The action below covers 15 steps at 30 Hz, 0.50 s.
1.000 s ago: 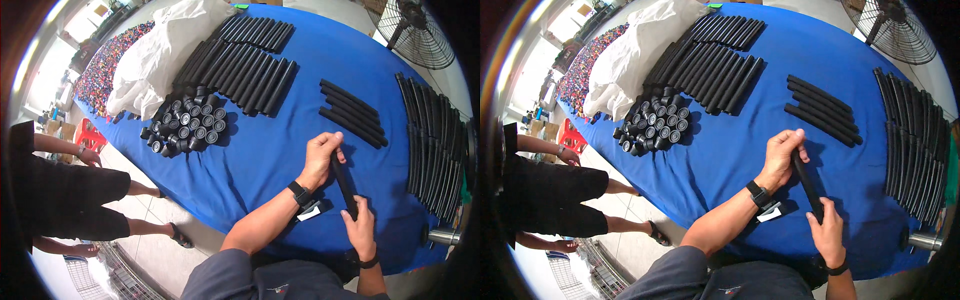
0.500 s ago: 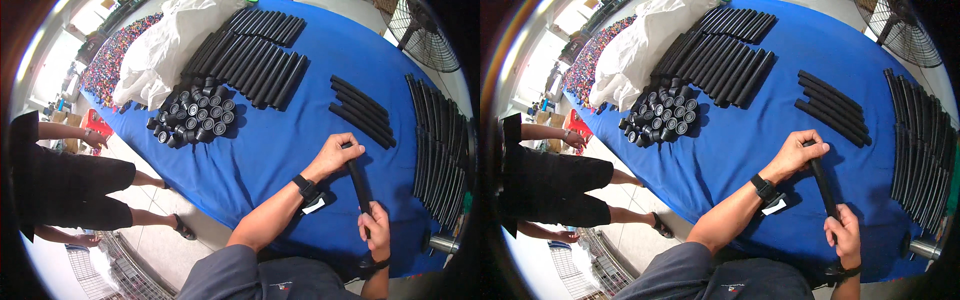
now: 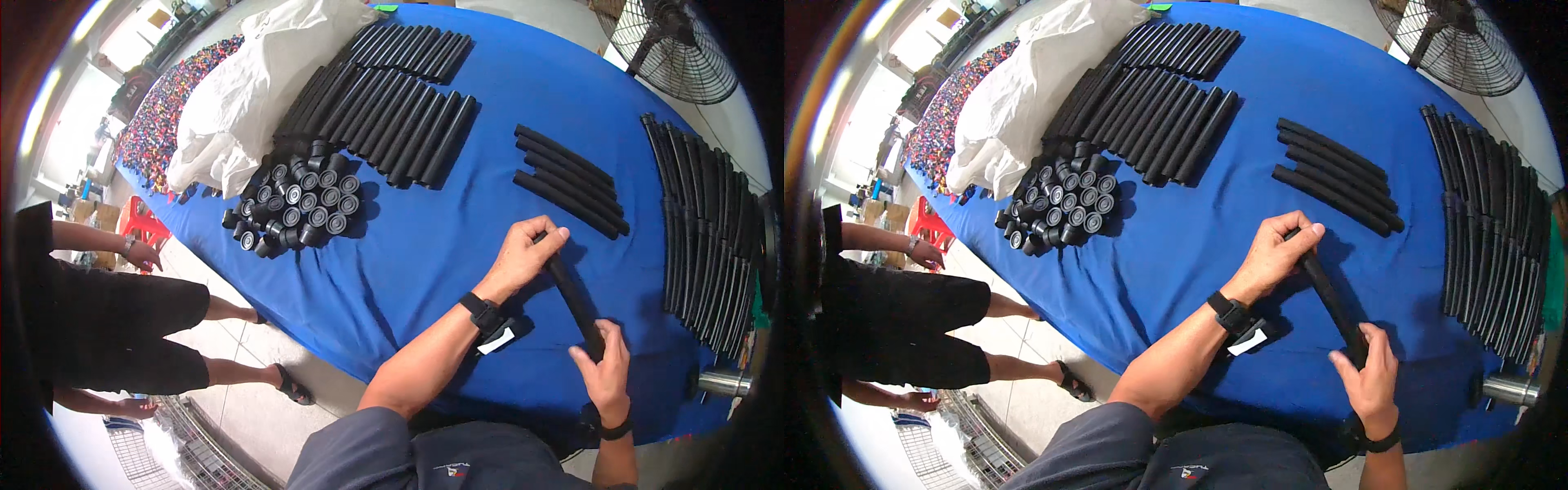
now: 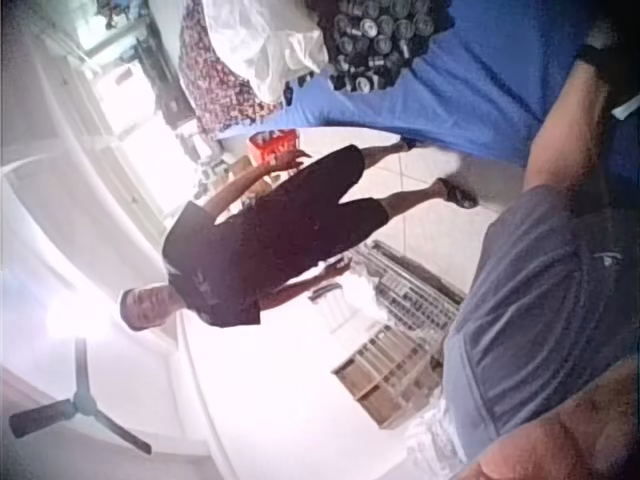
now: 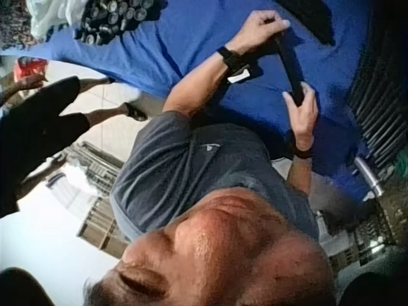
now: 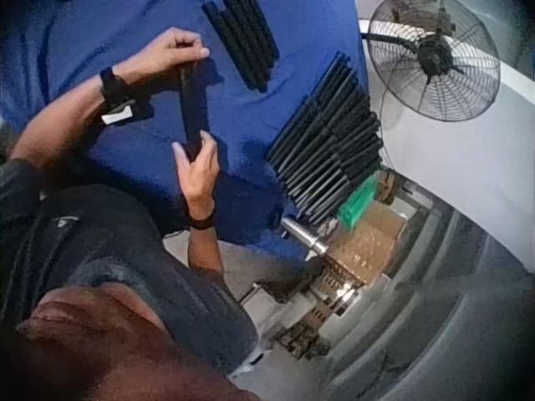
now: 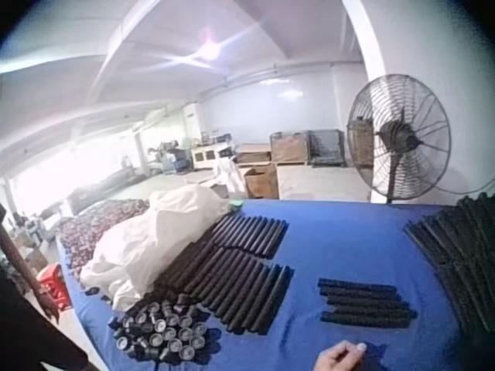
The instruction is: The person repeatedly picks up a black cylindrical pole and a small circular cap from a blue table. They insert the cap into the end of the pole and place the assembled unit onto a growing stack of similar items. The process is repeated multiple times throughout the clip.
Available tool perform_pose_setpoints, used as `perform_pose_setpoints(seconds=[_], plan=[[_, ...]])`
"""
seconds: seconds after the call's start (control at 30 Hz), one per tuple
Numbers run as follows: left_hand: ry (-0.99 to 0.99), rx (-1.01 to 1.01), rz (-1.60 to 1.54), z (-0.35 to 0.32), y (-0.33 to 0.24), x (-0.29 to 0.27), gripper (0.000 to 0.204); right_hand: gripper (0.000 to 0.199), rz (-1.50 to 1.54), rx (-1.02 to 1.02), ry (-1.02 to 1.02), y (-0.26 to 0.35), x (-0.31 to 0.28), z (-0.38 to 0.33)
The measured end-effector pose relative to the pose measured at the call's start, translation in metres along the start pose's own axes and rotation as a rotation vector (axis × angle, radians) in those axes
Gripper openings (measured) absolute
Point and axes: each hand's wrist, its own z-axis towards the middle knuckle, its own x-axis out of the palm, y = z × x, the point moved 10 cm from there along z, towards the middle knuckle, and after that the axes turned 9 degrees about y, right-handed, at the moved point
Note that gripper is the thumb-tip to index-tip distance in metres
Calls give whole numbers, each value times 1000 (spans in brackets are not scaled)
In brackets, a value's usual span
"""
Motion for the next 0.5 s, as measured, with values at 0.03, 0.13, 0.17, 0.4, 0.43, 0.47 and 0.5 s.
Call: perform_pose_setpoints(seconds=[0.03, 0.13, 0.17, 0.4, 0.43, 0.47, 0.5], plan=[[-14, 5, 6, 1, -2, -1, 29, 28, -62, -24, -47, -1, -5, 0], [31, -19, -31, -2, 1, 2, 29, 28, 904, 493, 302, -47, 30, -19], [46, -9, -41, -2, 1, 3, 29, 26, 823, 476, 306, -43, 26, -19], [15, -63, -51, -7, 2, 1, 29, 26, 468, 336, 142, -30, 13, -8], [29, -69, -59, -8, 1, 2, 30, 26, 727, 438, 230, -31, 20, -13], [44, -76, -67, -9, 1, 2, 30, 25, 989, 535, 317, -30, 29, -18], [60, -81, -74, -8, 1, 4, 30, 25, 1252, 624, 403, -26, 38, -26]])
